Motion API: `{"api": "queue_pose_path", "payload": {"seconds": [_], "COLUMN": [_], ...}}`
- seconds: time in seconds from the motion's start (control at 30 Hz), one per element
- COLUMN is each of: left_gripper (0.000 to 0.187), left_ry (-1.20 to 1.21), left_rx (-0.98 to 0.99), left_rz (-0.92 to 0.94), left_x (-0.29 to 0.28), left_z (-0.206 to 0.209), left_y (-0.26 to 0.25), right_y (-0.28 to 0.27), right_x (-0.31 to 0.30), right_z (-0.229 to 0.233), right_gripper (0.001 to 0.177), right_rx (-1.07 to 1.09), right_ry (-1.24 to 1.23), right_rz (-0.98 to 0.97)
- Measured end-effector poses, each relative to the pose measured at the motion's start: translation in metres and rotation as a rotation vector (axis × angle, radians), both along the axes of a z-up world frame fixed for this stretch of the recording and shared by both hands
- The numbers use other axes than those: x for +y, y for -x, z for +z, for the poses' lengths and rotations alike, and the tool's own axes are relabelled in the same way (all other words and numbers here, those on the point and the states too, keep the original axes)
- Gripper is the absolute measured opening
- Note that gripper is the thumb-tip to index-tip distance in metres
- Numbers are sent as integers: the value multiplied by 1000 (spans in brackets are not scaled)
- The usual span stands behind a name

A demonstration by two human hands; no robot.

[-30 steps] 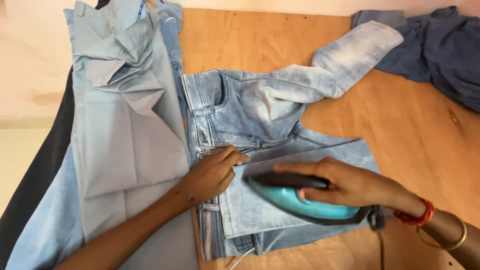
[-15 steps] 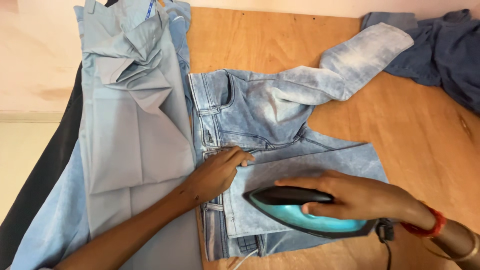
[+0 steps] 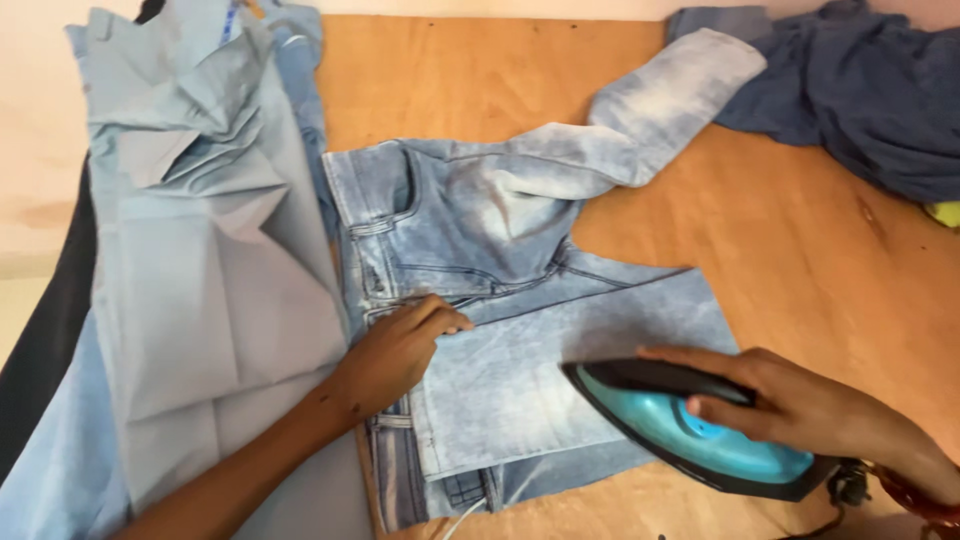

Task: The person irons a pair of light blue jeans on a wooden table. They smooth the fabric with one hand while moving a teal iron with the other, covering the front and back sections of the jeans.

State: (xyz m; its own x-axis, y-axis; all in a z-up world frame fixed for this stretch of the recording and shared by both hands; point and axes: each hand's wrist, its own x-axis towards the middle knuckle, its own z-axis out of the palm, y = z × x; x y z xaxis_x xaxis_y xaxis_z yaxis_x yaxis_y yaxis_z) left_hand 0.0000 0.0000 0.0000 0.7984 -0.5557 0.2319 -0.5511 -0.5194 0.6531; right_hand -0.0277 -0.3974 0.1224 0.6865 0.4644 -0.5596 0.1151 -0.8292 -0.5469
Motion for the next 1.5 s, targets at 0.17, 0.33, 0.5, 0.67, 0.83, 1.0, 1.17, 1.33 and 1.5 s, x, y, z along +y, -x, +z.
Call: {"api": "queue_pose_path", "payload": {"seconds": [0.17, 0.33, 0.5, 0.67, 0.83, 1.0, 1.17, 1.33, 1.5], "left_gripper": [50, 51, 52, 52, 50, 52, 53, 34, 34], "left_ry": [-10, -31, -47, -73, -75, -52, -15, -37, -49], "left_rx": [-3, -40, -47, -7, 36, 9, -36, 115, 9], "left_rz": [-16, -22, -17, -6, -11, -25, -55, 86, 132], "left_x": [1, 1, 1, -1, -1, 0, 4, 1, -1], "left_z": [-7, -10, -9, -6, -8, -13, -7, -2, -2], "left_y": [-1, -2, -2, -3, -5, -5, -6, -1, 4], "right_y": [8, 9, 13, 9, 1, 2, 12, 23, 48], "right_x": [0, -21, -20, -42, -40, -14, -42, -120, -214], "right_z": [-5, -1, 6, 1, 11, 21, 15, 6, -20], "right_gripper": [60, 62, 60, 56, 50, 49, 53, 45, 42], "right_rx": [-175, -183, -177, -311, -310, -272, -283, -404, -872], "right_ry": [221, -35, 335, 14, -123, 217, 225, 113, -74], "right_rz": [-364, -69, -570, -253, -172, -675, -667, -940, -1042]}}
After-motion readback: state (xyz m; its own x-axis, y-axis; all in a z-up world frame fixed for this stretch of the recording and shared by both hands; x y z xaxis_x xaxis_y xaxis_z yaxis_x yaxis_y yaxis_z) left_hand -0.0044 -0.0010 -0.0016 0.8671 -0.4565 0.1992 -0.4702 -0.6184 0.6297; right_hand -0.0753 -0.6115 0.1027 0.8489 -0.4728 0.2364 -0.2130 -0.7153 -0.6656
